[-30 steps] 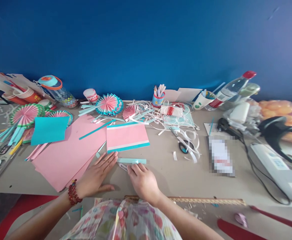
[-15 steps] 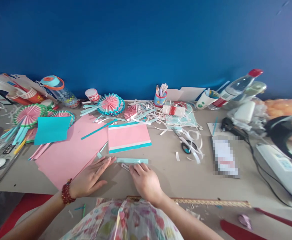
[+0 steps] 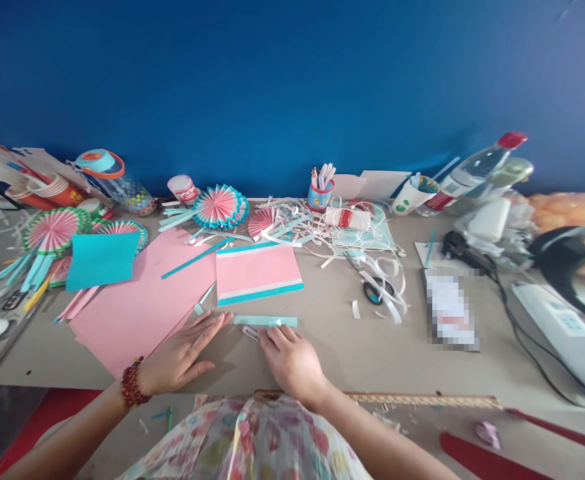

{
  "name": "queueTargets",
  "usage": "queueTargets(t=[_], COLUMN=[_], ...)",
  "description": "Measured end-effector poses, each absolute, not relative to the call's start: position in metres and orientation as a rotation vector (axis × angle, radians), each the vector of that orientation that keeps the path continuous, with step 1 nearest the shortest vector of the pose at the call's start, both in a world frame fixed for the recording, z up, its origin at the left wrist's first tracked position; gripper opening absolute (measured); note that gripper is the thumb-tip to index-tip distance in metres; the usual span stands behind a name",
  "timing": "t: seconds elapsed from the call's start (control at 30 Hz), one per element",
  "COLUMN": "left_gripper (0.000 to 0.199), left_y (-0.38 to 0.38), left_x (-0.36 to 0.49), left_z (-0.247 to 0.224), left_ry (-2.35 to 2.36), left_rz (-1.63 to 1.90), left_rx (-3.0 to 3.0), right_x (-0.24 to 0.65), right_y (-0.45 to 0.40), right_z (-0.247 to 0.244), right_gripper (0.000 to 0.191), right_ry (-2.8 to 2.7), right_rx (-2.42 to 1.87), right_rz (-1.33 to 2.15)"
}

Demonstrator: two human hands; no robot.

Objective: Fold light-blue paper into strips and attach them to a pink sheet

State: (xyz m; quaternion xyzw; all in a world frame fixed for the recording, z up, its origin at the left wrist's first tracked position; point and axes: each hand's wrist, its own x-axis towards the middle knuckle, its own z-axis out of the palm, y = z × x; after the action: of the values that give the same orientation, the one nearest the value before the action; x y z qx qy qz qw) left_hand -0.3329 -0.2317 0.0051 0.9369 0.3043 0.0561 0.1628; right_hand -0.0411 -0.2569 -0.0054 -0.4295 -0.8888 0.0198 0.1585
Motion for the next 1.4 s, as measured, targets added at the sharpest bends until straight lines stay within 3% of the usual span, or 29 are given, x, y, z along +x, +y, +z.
queueTargets(t=[0.37,0.77,1.4], left_gripper=[0.078,0.036,0.036], left_y=[-0.249,-0.164,-0.156], left_x=[-0.328,-0.323,-0.322], left_z=[0.012,0.009,0.001], left_ry=[0.925,0.628,0.58], left_rz=[0.09,0.238,0.205], left_rx=[2.652,2.771,2.788], right_x=[-0.03,-0.025,-0.028], right_y=[-0.248,-0.242,-0.24], right_z=[-0.011,-0.011,-0.014], right_gripper=[0.023,0.03,0.027], right_ry=[-2.561,-2.595,-2.569], right_rx=[-1.281,-1.251,-1.164], right_rz=[0.014,-0.045,0.06])
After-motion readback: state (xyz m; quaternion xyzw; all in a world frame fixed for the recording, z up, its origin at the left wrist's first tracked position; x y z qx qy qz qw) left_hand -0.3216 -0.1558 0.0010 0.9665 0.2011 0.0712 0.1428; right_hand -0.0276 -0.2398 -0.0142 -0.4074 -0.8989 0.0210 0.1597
